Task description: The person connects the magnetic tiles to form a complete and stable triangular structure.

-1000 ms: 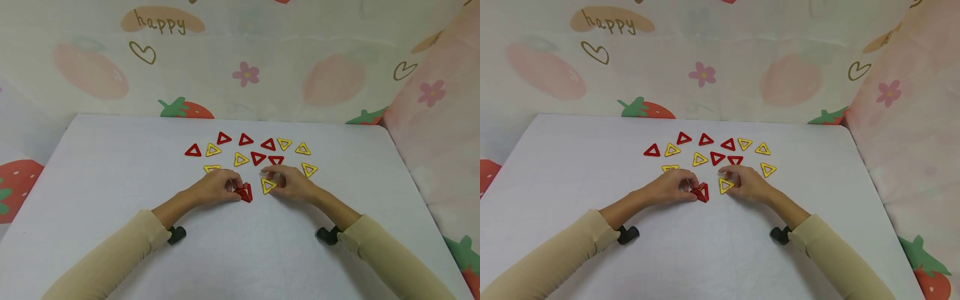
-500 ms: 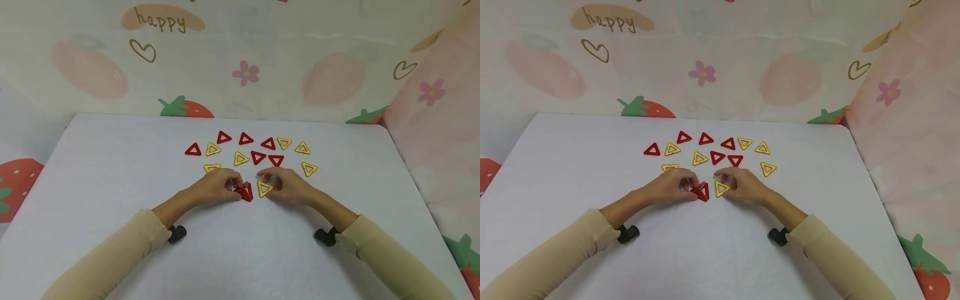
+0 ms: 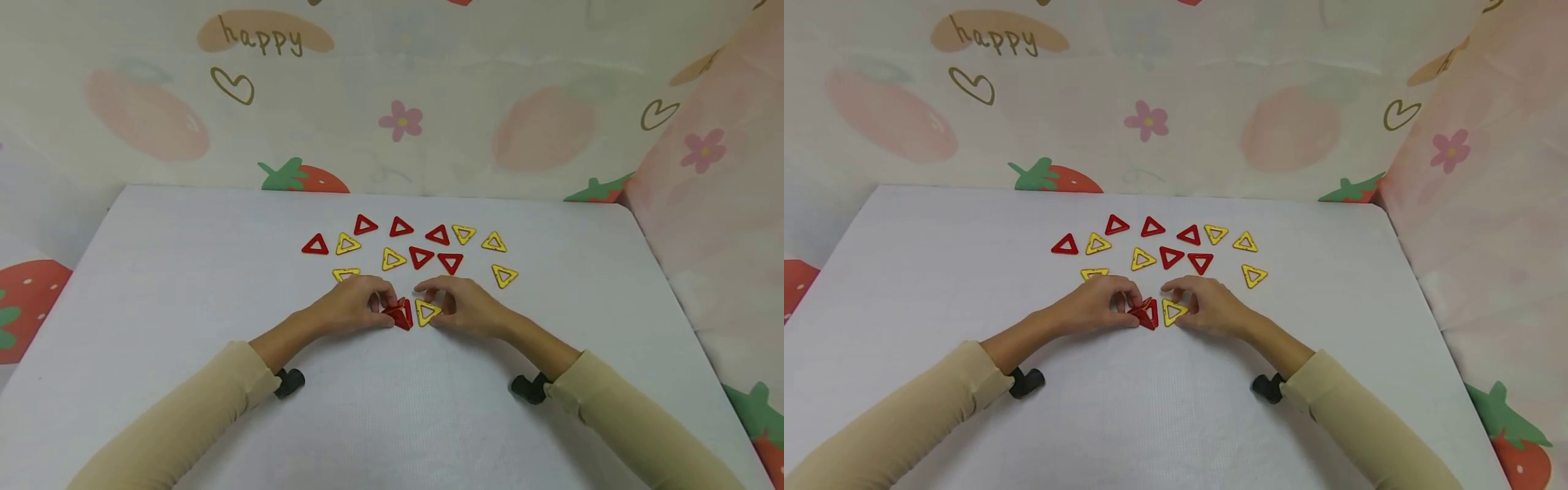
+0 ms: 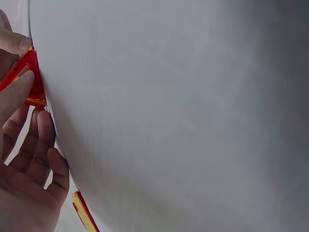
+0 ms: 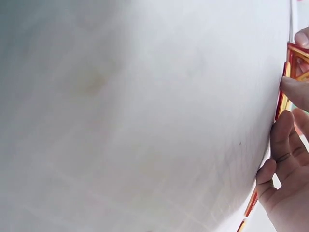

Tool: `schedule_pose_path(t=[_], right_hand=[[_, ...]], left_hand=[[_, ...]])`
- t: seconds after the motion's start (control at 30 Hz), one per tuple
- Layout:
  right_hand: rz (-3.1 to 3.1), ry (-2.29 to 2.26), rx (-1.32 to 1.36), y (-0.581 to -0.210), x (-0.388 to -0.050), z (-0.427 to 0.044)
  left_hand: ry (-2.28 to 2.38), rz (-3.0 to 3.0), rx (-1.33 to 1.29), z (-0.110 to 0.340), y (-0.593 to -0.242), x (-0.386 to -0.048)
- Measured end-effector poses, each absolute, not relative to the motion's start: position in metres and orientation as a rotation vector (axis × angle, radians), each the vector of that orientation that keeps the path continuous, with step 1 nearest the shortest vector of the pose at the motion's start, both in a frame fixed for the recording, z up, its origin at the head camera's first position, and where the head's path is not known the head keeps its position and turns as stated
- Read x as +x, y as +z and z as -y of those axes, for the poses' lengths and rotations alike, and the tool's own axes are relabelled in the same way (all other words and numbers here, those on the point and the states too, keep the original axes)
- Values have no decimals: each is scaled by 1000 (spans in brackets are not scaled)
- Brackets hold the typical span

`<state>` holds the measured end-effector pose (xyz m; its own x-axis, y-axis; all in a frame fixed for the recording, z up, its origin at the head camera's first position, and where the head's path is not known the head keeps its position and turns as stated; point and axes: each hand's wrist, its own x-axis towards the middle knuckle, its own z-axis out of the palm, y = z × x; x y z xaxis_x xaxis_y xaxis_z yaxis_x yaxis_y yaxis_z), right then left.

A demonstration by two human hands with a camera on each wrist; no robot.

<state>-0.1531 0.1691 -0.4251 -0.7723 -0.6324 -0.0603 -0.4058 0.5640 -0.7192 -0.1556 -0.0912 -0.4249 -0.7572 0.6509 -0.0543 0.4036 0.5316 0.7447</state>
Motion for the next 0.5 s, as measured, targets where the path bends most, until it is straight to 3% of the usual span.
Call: schedule_pose_path(t=[0.5], right_hand=[[-2489, -1025, -868, -424, -152, -167]], left_hand=[[1061, -2452, 880, 91, -425, -155]])
